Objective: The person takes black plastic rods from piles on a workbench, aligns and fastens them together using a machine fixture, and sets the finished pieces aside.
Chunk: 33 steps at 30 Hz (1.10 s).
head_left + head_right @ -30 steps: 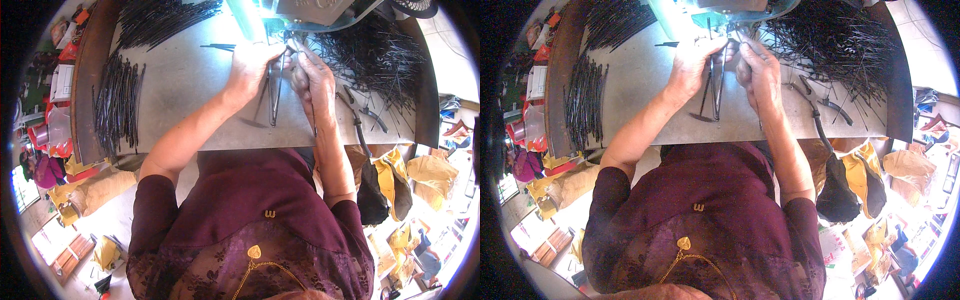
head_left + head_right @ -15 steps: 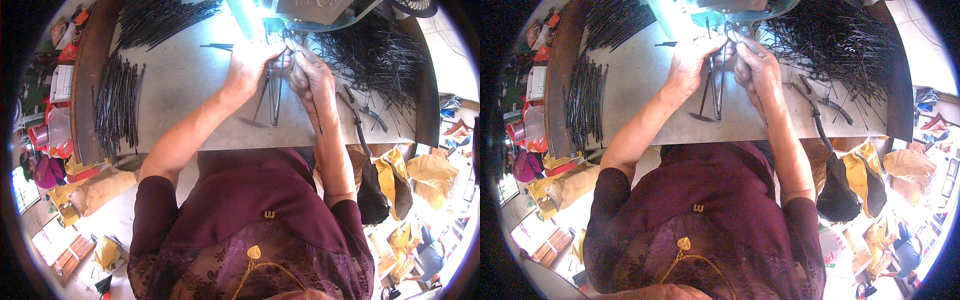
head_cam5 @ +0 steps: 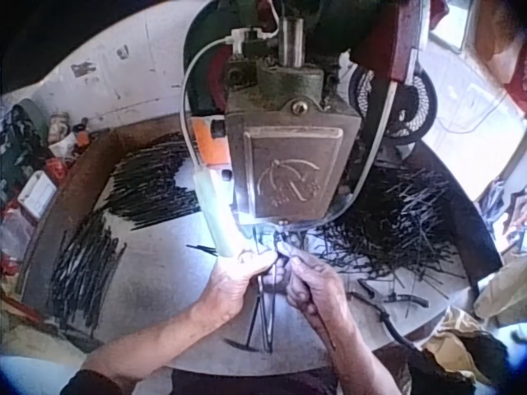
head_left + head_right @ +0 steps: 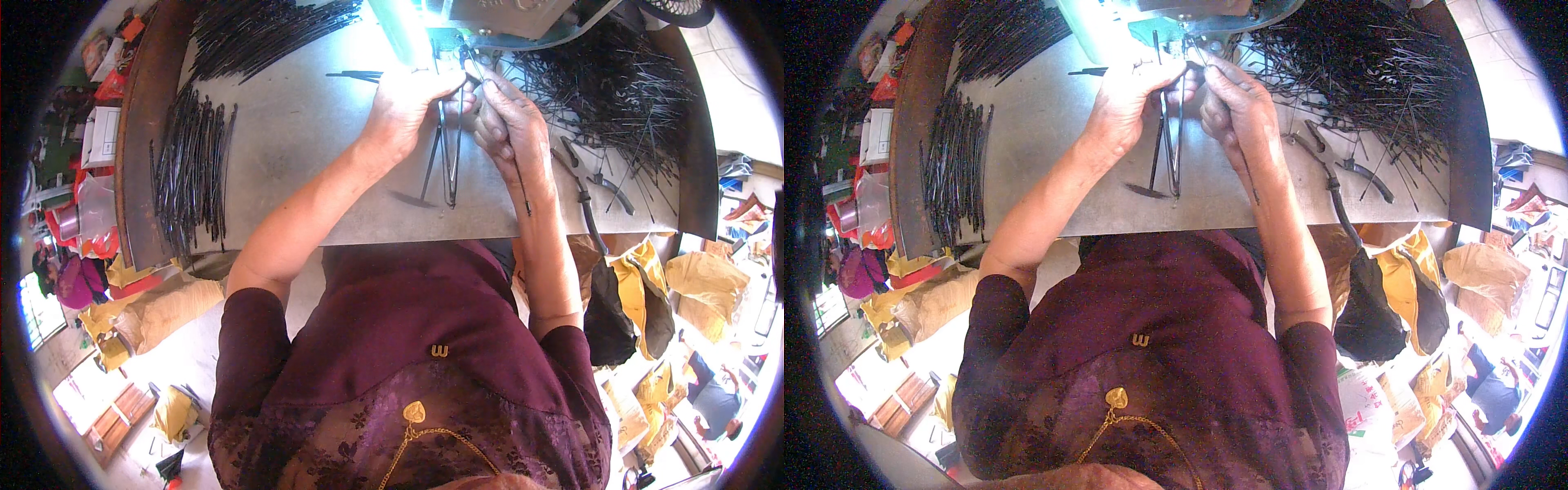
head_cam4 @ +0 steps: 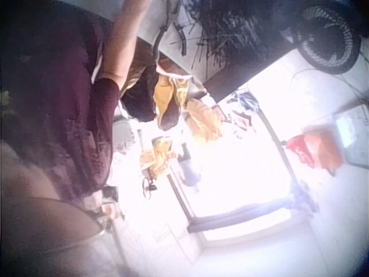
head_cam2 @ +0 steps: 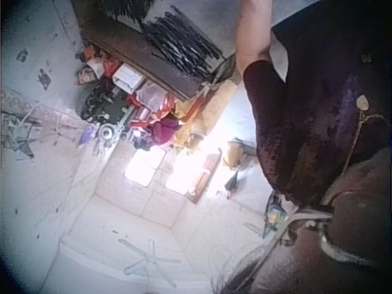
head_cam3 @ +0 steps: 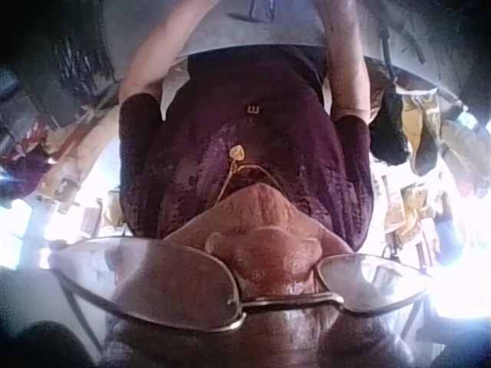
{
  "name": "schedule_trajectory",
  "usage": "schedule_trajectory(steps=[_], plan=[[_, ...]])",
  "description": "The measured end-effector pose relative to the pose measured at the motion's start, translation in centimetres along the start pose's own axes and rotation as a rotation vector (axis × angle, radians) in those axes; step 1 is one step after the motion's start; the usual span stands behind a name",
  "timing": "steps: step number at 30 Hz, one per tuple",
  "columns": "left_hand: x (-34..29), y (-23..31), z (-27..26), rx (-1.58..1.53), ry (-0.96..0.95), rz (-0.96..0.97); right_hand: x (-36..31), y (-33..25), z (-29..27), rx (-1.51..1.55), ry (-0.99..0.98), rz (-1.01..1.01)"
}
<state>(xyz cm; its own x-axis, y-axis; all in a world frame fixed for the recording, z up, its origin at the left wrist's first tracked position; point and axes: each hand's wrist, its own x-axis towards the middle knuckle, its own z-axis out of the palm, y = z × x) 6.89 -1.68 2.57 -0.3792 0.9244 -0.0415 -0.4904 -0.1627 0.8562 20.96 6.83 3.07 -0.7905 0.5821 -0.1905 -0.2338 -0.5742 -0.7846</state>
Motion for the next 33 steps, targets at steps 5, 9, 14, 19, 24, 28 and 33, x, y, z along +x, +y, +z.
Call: schedule_trajectory(steps=[5,9,14,19,24,28,33], plan=[[0.0,-0.1,-0.2,0.020,-0.017,0.009,-0.1,-0.3,0.5,0.022,-0.030,0.010],[0.0,0.5,0.0,0.033,-0.017,-0.049,0.1,-0.2,-0.2,0.014,-0.055,0.022],[0.0,0.2,-0.2,-0.010,-0.026,-0.058,-0.4,-0.4,1.8,-0.396,0.204,-0.087],[-0.1,0.4,-0.1,0.105,-0.054,-0.015,-0.5,-0.3,2.0,-0.796,0.233,-0.412],[0.0,0.5,-0.2,0.151,-0.066,0.022,-0.4,-0.4,1.8,-0.459,0.198,-0.202],[-0.2,1.1,0.0,0.181,-0.095,0.045,-0.2,-0.9,1.7,-0.293,0.159,-0.111],[0.1,0.2,-0.2,0.165,-0.037,0.100,0.1,-0.2,1.7,-0.257,0.149,-0.128]])
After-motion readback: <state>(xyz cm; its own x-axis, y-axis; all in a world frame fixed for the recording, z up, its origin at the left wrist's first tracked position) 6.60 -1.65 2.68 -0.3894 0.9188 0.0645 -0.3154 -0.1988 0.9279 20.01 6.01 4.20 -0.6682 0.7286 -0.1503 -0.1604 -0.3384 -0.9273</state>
